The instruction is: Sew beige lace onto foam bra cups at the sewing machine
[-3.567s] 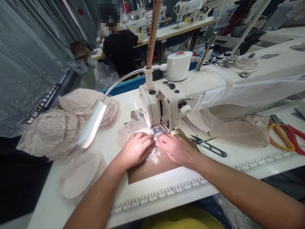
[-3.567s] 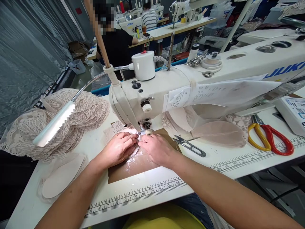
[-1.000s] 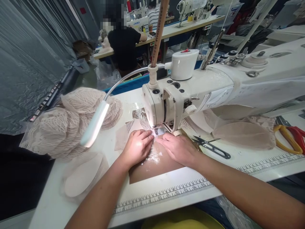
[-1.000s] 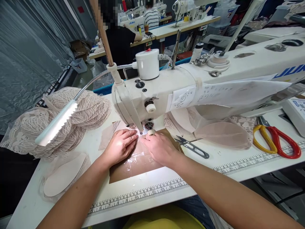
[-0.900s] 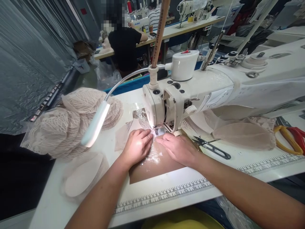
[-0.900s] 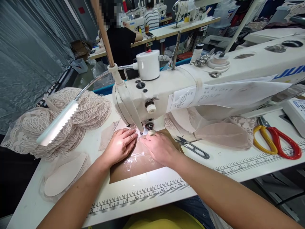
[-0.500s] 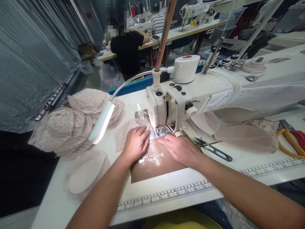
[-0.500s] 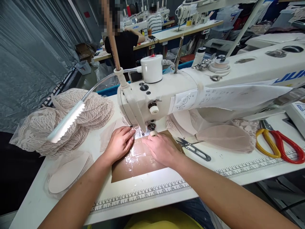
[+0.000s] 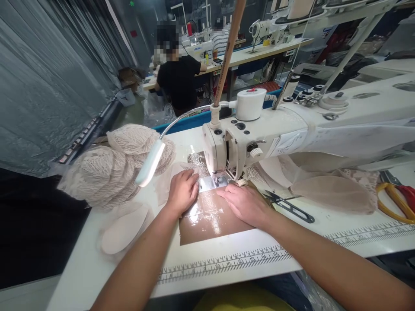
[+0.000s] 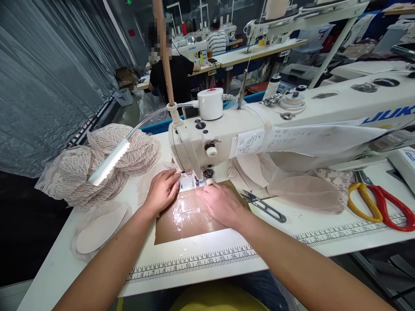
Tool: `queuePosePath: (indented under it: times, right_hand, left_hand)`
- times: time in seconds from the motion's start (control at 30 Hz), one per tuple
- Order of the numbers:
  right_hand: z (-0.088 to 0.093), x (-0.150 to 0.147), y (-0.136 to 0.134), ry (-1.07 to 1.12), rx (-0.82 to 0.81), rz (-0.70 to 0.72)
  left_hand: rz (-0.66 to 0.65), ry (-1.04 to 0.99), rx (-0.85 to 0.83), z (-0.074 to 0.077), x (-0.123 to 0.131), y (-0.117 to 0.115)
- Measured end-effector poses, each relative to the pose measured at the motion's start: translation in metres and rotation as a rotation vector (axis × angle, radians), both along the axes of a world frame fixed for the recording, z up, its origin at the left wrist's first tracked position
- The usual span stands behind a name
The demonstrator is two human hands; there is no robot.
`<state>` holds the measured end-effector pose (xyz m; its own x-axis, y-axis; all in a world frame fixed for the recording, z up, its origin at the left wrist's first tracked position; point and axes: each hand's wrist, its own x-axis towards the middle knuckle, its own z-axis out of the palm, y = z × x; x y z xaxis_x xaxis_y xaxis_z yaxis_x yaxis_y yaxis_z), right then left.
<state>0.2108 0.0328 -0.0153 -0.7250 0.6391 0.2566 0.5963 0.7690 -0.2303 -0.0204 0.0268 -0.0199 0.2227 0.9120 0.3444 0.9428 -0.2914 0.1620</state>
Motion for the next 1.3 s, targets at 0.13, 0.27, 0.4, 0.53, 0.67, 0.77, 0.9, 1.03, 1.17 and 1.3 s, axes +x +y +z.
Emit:
queuePosePath:
  times: [0.13, 0.27, 0.4, 0.53, 0.67, 0.77, 0.9, 1.03, 1.17, 1.3]
  right_hand:
    - [0.001, 0.001, 0.000, -0.011, -0.009, 0.000]
    - [0.003, 0.000, -0.001, -0.032, -0.014, 0.000]
    - [0.004, 0.001, 0.000, -0.022, -0.006, 0.021]
    - [0.001, 0.003, 0.000, -0.007, -0.011, 0.036]
    - [-0.004, 0.005, 0.001, 0.027, -0.003, 0.056]
    - [-0.007, 0.004, 0.001, 0.044, 0.014, 0.058]
    - [-0.009, 0.003, 0.001, 0.022, 0.020, 0.038]
    - [-0.008, 0.003, 0.001, 0.000, -0.008, 0.020]
    - [-0.003, 0.004, -0.002, 0.079, -0.085, -0.002]
    - [0.003, 0.008, -0.006, 0.312, -0.150, -0.008]
  left_hand:
    - [0.024, 0.014, -0.025, 0.000, 0.000, 0.001]
    - [0.001, 0.049, -0.094, 0.016, 0.000, -0.004]
    - [-0.045, 0.094, -0.223, 0.062, -0.004, -0.034]
    - [0.095, 0.123, -0.234, 0.099, -0.028, -0.080]
    - [0.704, 0.229, -0.308, 0.084, -0.079, -0.124]
    - [0.975, 0.178, -0.444, 0.052, -0.117, -0.155]
    - [0.943, -0.071, -0.220, 0.027, -0.131, -0.187]
    - [0.676, -0.913, -0.267, 0.040, -0.100, -0.192]
    - [0.200, -1.247, -0.561, 0.064, -0.049, -0.165]
    - [-0.174, -0.870, -0.689, 0.061, -0.004, -0.112]
